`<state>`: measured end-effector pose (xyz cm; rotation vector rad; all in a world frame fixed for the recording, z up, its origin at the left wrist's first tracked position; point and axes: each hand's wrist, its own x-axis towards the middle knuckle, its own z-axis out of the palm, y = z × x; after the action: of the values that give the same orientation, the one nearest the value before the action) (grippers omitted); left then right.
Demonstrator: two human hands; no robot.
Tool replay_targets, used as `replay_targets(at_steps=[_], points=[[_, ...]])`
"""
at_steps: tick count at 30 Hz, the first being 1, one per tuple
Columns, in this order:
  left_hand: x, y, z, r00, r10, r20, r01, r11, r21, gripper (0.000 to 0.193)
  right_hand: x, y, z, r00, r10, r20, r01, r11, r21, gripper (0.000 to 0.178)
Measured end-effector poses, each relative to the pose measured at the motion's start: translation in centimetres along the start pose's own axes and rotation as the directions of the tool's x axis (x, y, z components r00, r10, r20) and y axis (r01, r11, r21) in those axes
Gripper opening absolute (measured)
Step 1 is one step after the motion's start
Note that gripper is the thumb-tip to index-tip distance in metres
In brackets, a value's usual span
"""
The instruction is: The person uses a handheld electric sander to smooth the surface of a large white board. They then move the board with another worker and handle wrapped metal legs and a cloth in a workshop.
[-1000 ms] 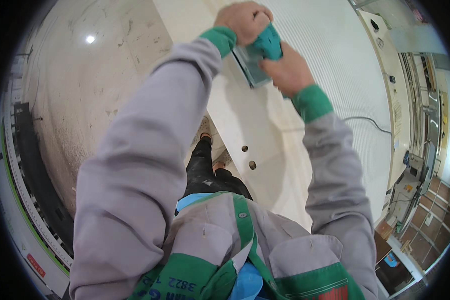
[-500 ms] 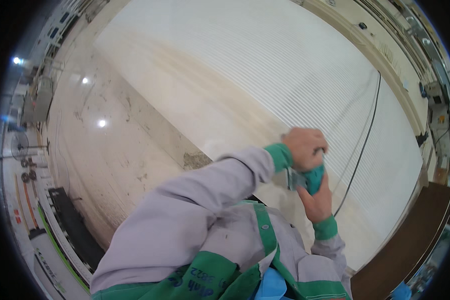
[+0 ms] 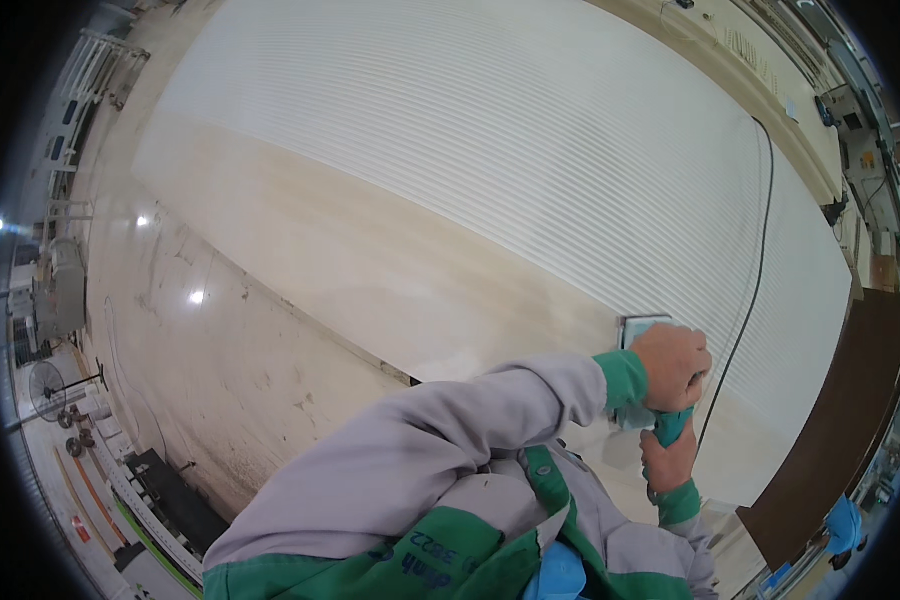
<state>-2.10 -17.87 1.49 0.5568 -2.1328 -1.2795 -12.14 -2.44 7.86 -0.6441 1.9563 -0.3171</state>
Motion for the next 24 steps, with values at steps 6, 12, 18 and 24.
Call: replay_targets(at_steps=[6, 12, 18, 24], points=[[-3.4, -5.5, -15.7, 0.978, -0.047, -0.204, 0.045, 0.999, -0.014, 0.014, 3.3, -12.4, 9.7, 0.924, -0.383, 0.010, 0.380, 0.913, -0.151, 0.065], [-9.6, -12.7, -34.3, 0.919, -0.043, -0.393, 0.127, 0.974, 0.190, 0.014, 8.1, -27.3, 22.1, 0.733, -0.631, 0.254, 0.680, 0.689, -0.251, 0.083], [-16.8, -16.8, -54.8, 0.885, -0.348, -0.309, 0.441, 0.840, 0.316, 0.025, 8.3, -41.0, 38.0, 0.758, -0.547, 0.356, 0.629, 0.757, -0.176, 0.098], [-22.3, -18.3, -66.7, 0.705, -0.589, -0.395, 0.686, 0.422, 0.593, 0.036, 7.8, -48.6, 47.8, 0.594, -0.614, 0.520, 0.706, 0.708, 0.028, 0.098]])
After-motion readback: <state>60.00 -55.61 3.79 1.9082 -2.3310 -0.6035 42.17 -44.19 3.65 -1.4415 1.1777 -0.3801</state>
